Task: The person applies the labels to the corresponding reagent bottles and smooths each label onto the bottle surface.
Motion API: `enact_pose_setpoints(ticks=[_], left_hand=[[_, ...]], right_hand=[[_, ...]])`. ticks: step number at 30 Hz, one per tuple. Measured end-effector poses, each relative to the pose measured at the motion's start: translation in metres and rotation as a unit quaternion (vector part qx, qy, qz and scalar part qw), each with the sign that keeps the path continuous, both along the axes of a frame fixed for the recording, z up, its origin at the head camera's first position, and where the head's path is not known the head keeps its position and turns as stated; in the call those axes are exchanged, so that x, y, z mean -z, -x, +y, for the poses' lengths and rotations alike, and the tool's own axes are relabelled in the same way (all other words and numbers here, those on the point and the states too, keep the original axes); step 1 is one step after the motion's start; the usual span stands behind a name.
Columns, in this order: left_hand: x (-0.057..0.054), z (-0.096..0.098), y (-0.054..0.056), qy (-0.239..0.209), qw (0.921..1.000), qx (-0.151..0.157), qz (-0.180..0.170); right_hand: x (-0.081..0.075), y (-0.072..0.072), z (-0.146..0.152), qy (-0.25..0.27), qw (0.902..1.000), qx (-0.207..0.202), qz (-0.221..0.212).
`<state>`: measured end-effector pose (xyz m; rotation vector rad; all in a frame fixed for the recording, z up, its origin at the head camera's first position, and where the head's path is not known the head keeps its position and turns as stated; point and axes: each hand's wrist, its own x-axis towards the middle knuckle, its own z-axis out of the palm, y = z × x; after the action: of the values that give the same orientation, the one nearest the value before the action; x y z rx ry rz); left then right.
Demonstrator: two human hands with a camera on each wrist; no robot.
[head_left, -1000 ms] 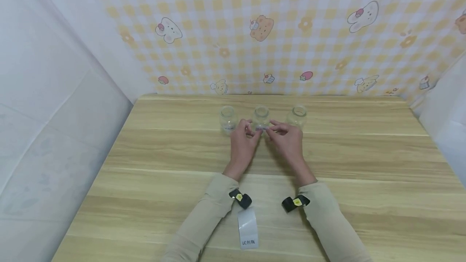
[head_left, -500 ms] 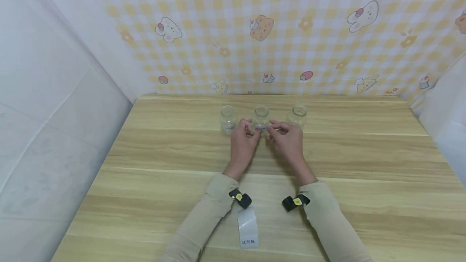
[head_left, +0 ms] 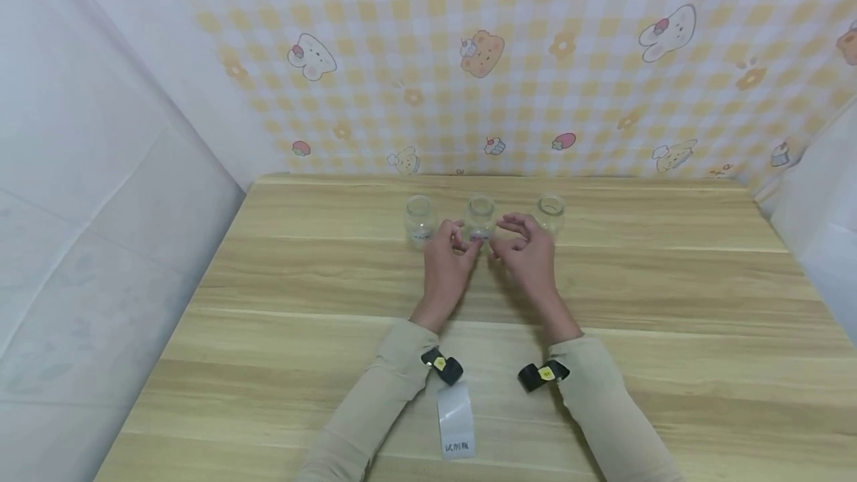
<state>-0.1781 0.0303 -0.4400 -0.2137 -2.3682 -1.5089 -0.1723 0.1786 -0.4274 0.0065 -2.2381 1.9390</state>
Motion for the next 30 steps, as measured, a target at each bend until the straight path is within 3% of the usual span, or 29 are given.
enact_pose_setpoints(ticks=[18,30], left_hand=[[0.0033,-0.0019,-0.0008,-0.002,1.0,0.004,0.007],[0.0008,-0.0009,0.0006,-0.002,1.0,0.003,-0.002]], right_hand=[[0.005,0.0003,-0.0067,-0.056,0.9983,0.008,0.014],[0.0036,0.0019,-0.0073,-0.061,0.998,0.009,0.009]])
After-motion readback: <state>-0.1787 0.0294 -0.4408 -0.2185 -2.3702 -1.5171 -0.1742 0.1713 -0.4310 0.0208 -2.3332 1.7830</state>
